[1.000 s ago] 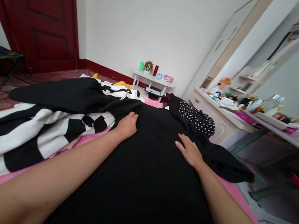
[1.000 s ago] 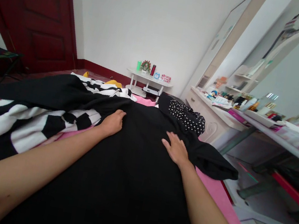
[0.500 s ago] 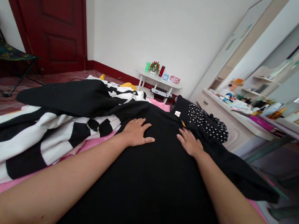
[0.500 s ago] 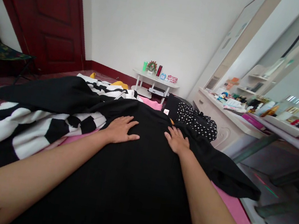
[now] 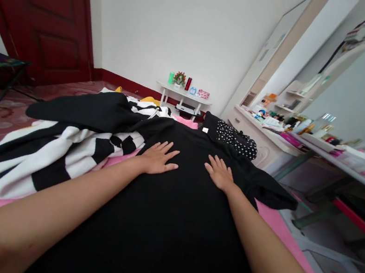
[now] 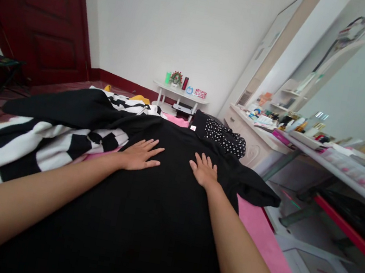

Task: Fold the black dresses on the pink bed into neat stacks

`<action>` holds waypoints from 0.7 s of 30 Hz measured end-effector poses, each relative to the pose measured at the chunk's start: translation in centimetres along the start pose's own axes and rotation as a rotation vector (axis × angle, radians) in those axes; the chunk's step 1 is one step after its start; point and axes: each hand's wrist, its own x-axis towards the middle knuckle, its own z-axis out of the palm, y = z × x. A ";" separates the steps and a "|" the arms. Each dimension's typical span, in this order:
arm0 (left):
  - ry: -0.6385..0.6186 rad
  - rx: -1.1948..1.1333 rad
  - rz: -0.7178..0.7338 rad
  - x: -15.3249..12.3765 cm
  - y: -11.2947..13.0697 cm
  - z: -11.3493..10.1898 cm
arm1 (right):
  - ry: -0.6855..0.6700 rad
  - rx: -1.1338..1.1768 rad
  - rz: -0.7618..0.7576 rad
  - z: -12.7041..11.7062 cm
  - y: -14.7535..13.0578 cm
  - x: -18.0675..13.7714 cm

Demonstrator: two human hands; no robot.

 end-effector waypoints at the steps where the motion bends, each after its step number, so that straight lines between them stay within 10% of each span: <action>1: -0.002 -0.003 0.009 -0.8 0.1 0.0 | -0.004 -0.003 -0.002 -0.1 0.5 -0.7; 14: -0.189 -0.095 0.147 -15.0 -0.4 -4.6 | 0.030 -0.031 -0.203 -0.8 6.9 -15.5; 21: -0.050 -0.122 -0.114 -22.2 0.1 -5.9 | 0.124 0.157 0.007 -3.0 12.4 -25.1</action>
